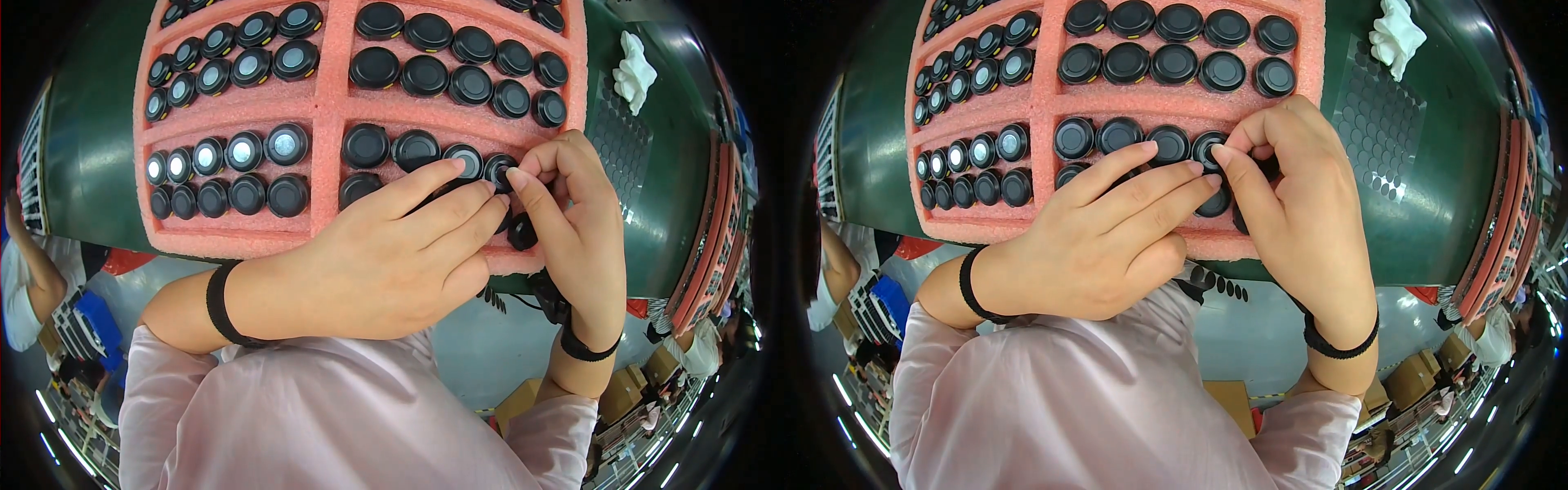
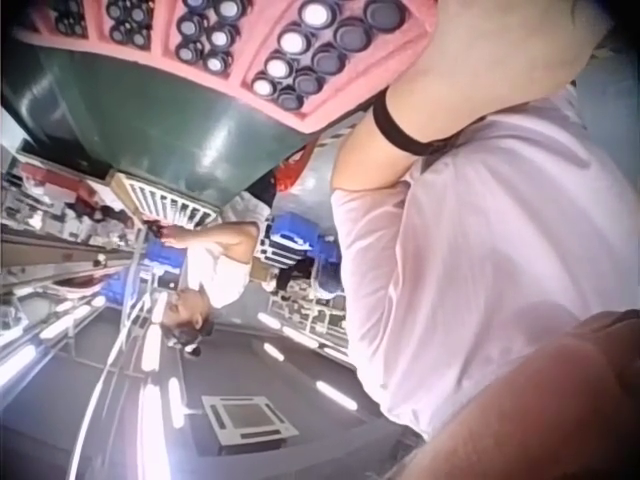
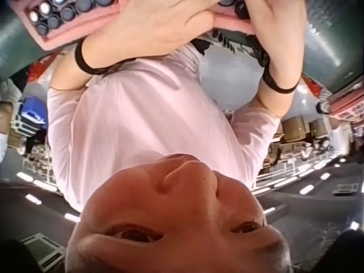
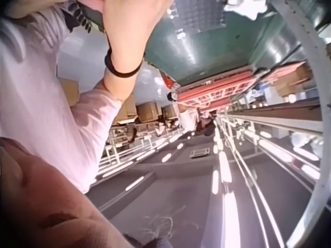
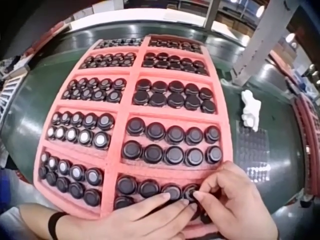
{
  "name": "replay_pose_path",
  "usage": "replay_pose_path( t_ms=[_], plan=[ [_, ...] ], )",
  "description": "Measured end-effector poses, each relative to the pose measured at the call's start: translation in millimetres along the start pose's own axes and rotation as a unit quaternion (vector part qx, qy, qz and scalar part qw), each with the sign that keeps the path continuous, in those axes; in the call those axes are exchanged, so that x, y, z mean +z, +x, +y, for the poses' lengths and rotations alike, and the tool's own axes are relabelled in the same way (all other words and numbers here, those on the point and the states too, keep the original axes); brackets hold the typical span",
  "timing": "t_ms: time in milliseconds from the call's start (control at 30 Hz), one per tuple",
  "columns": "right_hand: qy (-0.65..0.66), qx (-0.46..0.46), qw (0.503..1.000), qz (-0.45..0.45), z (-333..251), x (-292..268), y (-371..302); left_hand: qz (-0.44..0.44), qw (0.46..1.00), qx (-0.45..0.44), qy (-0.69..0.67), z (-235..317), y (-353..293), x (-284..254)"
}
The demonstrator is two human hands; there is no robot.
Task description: The person peels small black circular stickers from a plastic sheet and presses them onto the centers of round sensors in a foam tray. After finishing a sheet, they take a new one from a plastic bag and continue the process.
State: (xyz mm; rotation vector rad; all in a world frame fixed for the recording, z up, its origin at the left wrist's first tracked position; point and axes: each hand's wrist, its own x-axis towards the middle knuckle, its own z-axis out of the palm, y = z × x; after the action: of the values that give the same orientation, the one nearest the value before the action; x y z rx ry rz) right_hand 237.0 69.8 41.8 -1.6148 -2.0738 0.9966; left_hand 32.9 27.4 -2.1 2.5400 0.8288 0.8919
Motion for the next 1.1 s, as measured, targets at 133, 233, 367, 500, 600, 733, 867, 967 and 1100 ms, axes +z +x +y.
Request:
replay_pose_path(
  t_ms=[133, 233, 367, 500, 600, 733, 867, 967, 1100],
  plan=[
    [0.013, -0.018, 0.999, 0.028, 0, 4, 1, -0.004, 1.0, -0.006, -0.003, 1, 1, -1],
    [0.005, -0.019, 0.999, 0.029, 0, 4, 2, -0.003, 1.0, -0.007, -0.003, 1, 0, 0],
    [0.001, -0.018, 0.999, 0.032, 0, 6, 2, -0.003, 1.0, -0.006, -0.005, 1, 0, 0],
    [-0.018, -0.016, 0.999, 0.021, -1, 5, 1, 0.0, 1.0, -0.007, -0.011, 1, -1, 1],
    [-0.026, -0.012, 0.999, 0.014, 0, 5, 0, 0.001, 1.0, -0.008, -0.015, 1, 0, 0],
    [-0.014, 0.001, 1.0, 0.025, 1, 8, -1, 0.001, 1.0, -0.009, -0.019, 1, -1, 0],
    [0.014, 0.041, 0.998, 0.045, -3, 10, 2, 0.006, 1.0, -0.009, -0.026, -2, -2, -3],
    [0.047, 0.087, 0.994, 0.042, -2, 4, -5, -0.011, 1.0, -0.007, -0.025, 2, 2, -5],
    [0.063, 0.018, 0.996, 0.052, -19, -6, -21, 0.039, 0.996, -0.007, -0.078, 1, -3, -16]
  ],
)
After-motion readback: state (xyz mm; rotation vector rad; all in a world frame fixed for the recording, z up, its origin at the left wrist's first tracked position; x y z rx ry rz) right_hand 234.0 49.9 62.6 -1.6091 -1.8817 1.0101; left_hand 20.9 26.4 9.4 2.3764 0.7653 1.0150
